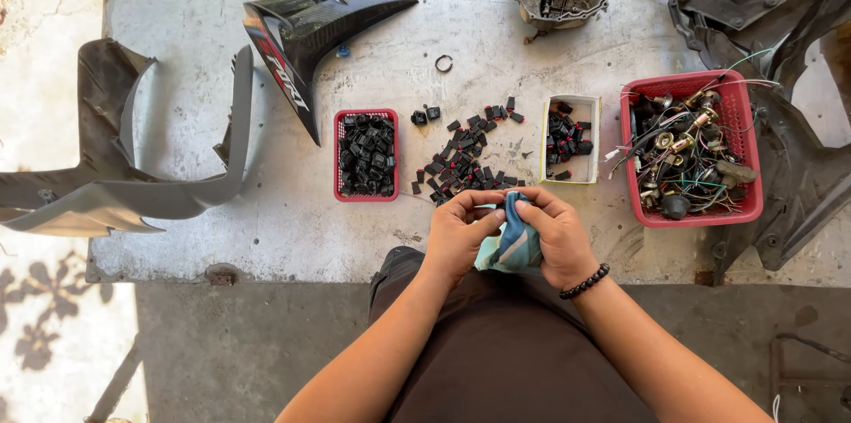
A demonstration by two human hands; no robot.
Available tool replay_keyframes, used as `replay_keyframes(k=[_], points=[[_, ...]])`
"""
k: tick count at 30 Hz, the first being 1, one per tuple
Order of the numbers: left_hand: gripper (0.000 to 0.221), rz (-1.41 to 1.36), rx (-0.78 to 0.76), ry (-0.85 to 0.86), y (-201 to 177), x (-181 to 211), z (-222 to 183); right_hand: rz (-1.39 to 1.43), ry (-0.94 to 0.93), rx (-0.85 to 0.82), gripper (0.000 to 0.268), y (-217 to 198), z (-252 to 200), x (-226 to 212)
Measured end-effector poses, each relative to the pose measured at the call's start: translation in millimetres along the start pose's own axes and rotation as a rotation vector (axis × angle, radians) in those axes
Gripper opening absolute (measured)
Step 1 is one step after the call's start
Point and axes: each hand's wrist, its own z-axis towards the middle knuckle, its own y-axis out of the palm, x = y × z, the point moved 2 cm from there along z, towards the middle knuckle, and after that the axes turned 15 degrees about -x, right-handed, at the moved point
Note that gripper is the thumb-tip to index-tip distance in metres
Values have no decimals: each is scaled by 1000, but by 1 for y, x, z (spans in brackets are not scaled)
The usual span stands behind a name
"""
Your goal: Cleaning small motorcycle components or switches using a cloth at a workbench.
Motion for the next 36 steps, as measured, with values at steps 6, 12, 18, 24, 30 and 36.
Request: replay_keyframes(k=[6, 12, 18, 24, 30, 36], points=[[41, -74, -36, 41, 2, 9, 0, -40, -33, 41, 24, 6, -3, -10], [41, 10, -2, 63, -7, -5, 4, 5, -29, 60, 25, 17, -4, -20], [39, 158, 43, 111, -8, -10, 3, 19, 58, 28, 29, -23, 9, 22], [32, 534, 51, 156, 9, 27, -7, -94, 123, -47, 22, -9, 4, 13], [30, 605, 8, 147, 17, 21, -8, -42, 125, 12, 28, -31, 11, 26], [23, 709, 64, 181, 14, 25, -9, -21, 192, -38, 18, -8, -5, 8]])
